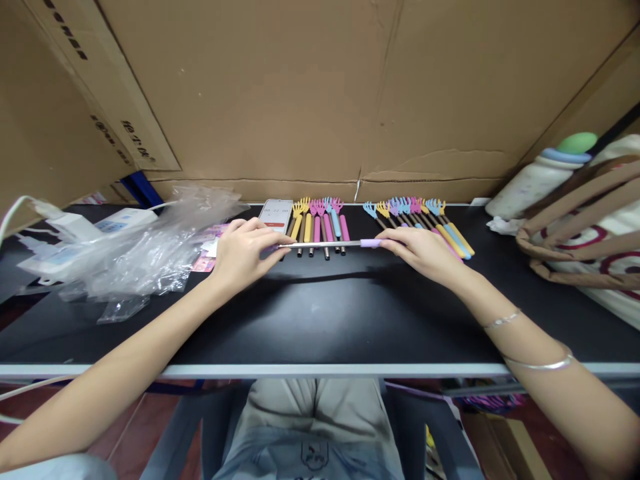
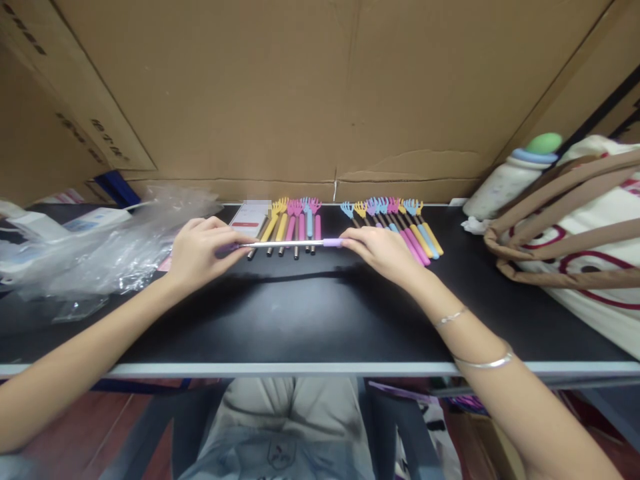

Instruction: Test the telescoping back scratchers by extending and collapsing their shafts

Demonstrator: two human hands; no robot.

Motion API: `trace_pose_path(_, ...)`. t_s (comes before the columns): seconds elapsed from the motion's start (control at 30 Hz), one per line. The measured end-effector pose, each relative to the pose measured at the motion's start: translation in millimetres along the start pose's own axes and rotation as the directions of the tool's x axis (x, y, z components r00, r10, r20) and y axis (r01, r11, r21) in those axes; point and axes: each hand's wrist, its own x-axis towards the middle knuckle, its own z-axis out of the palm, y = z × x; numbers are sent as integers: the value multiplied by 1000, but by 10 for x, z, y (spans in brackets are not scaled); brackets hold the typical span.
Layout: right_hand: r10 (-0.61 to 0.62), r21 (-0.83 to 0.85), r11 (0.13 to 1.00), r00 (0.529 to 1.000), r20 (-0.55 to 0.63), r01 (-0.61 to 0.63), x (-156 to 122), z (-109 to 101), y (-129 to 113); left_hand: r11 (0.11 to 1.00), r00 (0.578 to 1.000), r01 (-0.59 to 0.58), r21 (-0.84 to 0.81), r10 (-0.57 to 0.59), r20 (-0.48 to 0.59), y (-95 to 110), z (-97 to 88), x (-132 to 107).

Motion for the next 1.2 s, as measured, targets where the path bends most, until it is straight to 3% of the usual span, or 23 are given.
trace_pose_path(0.27, 28, 120, 992, 990, 139, -45, 16, -42, -48, 1000, 998, -9, 21, 10, -61, 7, -5, 2)
trace_pose_path(0.63, 7, 178, 984, 1000, -14, -4, -5, 9, -33, 999, 996, 41, -1, -41, 74, 23, -24, 24)
trace_pose_path(1.2, 40, 96, 994, 998, 51, -45, -8, -42, -36, 1000, 1000, 18, -8, -18, 2, 36, -40, -2)
